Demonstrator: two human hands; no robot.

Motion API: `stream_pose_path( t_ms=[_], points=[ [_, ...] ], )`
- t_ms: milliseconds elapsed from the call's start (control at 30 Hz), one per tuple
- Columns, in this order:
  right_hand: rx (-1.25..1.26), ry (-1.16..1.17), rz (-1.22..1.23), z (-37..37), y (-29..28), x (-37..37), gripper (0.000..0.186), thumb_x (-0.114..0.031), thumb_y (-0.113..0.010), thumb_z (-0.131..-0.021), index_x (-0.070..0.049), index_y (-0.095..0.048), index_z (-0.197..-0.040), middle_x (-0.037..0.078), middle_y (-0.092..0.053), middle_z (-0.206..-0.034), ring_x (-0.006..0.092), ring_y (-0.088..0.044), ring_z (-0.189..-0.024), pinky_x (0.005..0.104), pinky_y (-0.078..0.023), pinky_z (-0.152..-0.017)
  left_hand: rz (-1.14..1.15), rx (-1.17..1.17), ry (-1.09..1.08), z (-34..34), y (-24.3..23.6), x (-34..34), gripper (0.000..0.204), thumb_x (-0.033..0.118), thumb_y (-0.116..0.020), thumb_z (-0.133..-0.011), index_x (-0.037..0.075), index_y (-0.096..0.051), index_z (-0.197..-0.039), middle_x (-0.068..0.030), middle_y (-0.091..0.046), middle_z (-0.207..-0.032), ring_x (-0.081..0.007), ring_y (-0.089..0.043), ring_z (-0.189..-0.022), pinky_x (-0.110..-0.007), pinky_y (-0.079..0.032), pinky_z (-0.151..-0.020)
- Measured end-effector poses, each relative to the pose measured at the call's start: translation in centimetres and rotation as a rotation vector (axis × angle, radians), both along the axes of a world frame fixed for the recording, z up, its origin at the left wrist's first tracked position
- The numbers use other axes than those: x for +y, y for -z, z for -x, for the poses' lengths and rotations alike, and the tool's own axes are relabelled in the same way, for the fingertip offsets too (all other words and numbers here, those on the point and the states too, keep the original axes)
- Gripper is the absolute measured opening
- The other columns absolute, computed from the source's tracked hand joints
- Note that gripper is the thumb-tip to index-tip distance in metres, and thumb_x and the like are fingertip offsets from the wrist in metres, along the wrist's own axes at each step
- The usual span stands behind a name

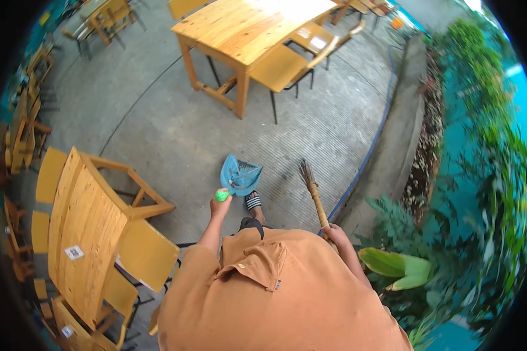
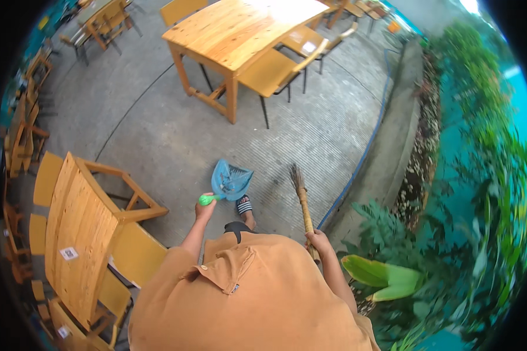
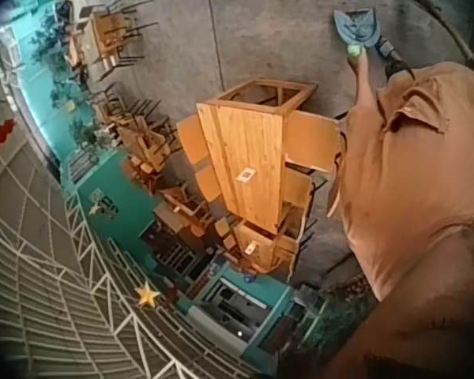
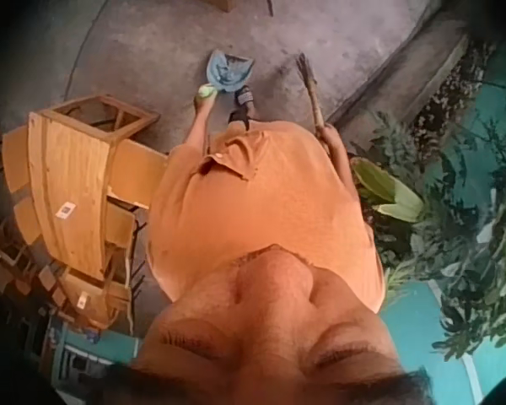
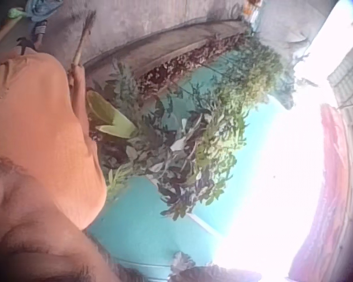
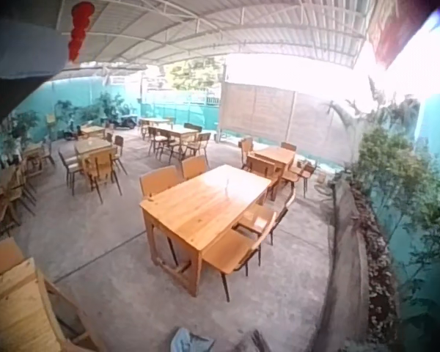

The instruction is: The person empties trash from a dustpan into a trash bin, walks through the outdoor dining area, and picks up a broom. The person sweeps the floor into the dustpan with the broom and leans the broom against a wall.

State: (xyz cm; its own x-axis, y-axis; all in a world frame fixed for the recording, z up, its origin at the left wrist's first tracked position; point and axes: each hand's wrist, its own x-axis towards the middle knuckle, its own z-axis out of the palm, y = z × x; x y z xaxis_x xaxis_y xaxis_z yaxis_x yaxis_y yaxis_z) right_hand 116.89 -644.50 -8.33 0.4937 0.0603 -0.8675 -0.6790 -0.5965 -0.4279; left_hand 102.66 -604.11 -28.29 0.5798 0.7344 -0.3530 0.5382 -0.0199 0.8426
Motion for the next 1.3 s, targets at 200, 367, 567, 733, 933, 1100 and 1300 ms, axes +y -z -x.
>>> stream_pose_path(
  t_ms=[200,367,567,733,933,1100,1300],
  points=[
    [0.034,-0.174,0.029,-9.6,1.1,6.6,0.032,-0.021,-0.057,-0.086,-0.001,-0.055,-0.11,0.008,-0.06,-0.074,0.0158,-0.058,-0.053,0.031,-0.05,-0.049,0.063,-0.027,-0.068,-3.0,0.2,1.5,0.029,0.021,-0.07,-0.076,0.016,-0.067,-0.104,-0.0134,-0.071,-0.089,-0.0277,-0.069,-0.084,-0.038,-0.053,-0.075],
    [0.085,-0.354,0.027,-15.4,0.5,12.8,0.03,-0.025,-0.055,-0.088,-0.004,-0.055,-0.11,0.006,-0.056,-0.072,0.0145,-0.056,-0.051,0.0303,-0.049,-0.045,0.055,-0.01,-0.164,-2.3,-2.1,1.7,0.028,0.019,-0.069,-0.077,0.015,-0.066,-0.105,-0.0141,-0.07,-0.091,-0.0283,-0.069,-0.085,-0.038,-0.053,-0.075],
    [0.116,-0.578,-0.018,-21.3,2.2,19.4,0.032,-0.023,-0.052,-0.089,-0.002,-0.053,-0.113,0.009,-0.057,-0.075,0.0158,-0.058,-0.055,0.0312,-0.05,-0.046,0.046,-0.01,-0.309,0.5,-3.4,0.9,0.029,0.018,-0.068,-0.079,0.014,-0.064,-0.108,-0.0138,-0.07,-0.094,-0.0286,-0.069,-0.088,-0.037,-0.052,-0.077],
    [0.159,-0.796,-0.013,-26.8,4.1,24.7,0.032,-0.024,-0.052,-0.09,-0.001,-0.053,-0.112,0.009,-0.058,-0.078,0.0158,-0.059,-0.058,0.0312,-0.051,-0.047,0.046,-0.016,-0.534,1.1,-4.9,-2.2,0.029,0.016,-0.068,-0.08,0.014,-0.064,-0.108,-0.0126,-0.068,-0.095,-0.0237,-0.068,-0.088,-0.034,-0.051,-0.079],
    [0.213,-1.014,-0.088,-31.2,4.9,30.0,0.03,-0.026,-0.055,-0.089,-0.001,-0.052,-0.106,0.007,-0.056,-0.076,0.0157,-0.058,-0.058,0.0301,-0.05,-0.047,-0.001,-0.041,-0.808,0.5,-5.5,-7.6,0.027,0.007,-0.066,-0.08,0.011,-0.065,-0.107,-0.0051,-0.066,-0.099,-0.0135,-0.062,-0.089,-0.028,-0.049,-0.082],
    [0.235,-1.181,-0.055,-33.1,5.8,35.0,0.031,-0.024,-0.067,-0.084,-0.002,-0.052,-0.102,0.005,-0.055,-0.075,0.015,-0.058,-0.057,0.03,-0.049,-0.048,-0.125,0.006,-1.01,-0.1,-6.2,-11.8,0.026,0.005,-0.065,-0.08,0.01,-0.064,-0.106,-0.0058,-0.066,-0.102,-0.0158,-0.063,-0.091,-0.028,-0.049,-0.084],
    [0.274,-1.363,-0.144,-33.6,7.5,40.9,0.03,-0.022,-0.067,-0.083,-0.001,-0.053,-0.099,0.005,-0.057,-0.075,0.0149,-0.058,-0.057,0.03,-0.049,-0.049,-0.145,0.09,-1.242,-1.2,-6.3,-14.3,0.027,0.007,-0.066,-0.08,0.011,-0.065,-0.107,-0.0068,-0.068,-0.098,-0.0178,-0.065,-0.086,-0.03,-0.05,-0.08]
  ],
)
